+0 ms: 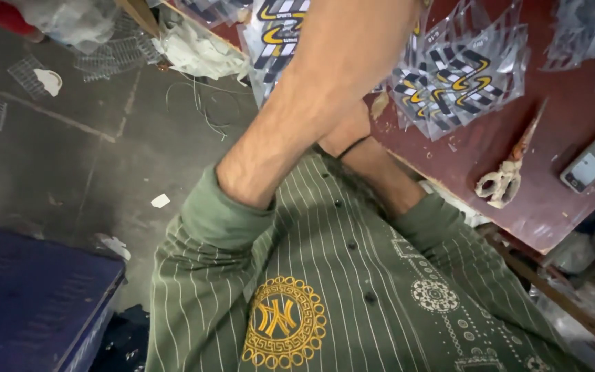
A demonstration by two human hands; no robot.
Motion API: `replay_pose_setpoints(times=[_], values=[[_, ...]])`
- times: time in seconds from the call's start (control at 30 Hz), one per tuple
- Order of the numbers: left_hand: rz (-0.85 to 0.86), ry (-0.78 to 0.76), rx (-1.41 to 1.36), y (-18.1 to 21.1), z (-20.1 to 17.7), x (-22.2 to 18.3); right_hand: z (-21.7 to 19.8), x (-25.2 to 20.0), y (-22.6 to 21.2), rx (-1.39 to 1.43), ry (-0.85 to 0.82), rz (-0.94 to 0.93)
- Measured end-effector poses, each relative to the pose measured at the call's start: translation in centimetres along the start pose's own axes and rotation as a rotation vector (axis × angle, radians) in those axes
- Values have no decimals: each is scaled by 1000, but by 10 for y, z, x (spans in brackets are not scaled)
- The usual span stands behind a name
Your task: The person sorts through plastic packets containing printed stickers by hand on a table, moving them between stacks.
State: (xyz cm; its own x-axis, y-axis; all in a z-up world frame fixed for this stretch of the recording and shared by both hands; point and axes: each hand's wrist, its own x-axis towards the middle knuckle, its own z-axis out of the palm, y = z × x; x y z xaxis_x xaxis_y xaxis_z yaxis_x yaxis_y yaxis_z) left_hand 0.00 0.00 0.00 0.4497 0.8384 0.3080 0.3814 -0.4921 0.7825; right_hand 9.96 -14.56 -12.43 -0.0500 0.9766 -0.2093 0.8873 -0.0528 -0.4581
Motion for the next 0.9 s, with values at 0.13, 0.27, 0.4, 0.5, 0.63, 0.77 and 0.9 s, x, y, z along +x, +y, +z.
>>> replay_pose_setpoints(times=[0.13,0.27,0.4,0.5,0.63,0.77,0.9], values=[[-71,46,87,-37,-10,-13,-66,11,-52,-410,9,-239],[-144,79,165,-71,-16,-28,-89,-26,-35,317,152,185],[-205,105,246,-95,-17,-34,-124,-62,8,1027,361,368],[-261,116,294,-79,-1,-49,-116,-68,56,969,530,432],[-323,203,341,-58,3,-54,-92,-44,62,1038,501,389],[-315,198,137,-56,7,-66,-86,-37,44,381,501,287],[-378,96,-223,-6,-14,-62,-85,-45,55,425,538,183]])
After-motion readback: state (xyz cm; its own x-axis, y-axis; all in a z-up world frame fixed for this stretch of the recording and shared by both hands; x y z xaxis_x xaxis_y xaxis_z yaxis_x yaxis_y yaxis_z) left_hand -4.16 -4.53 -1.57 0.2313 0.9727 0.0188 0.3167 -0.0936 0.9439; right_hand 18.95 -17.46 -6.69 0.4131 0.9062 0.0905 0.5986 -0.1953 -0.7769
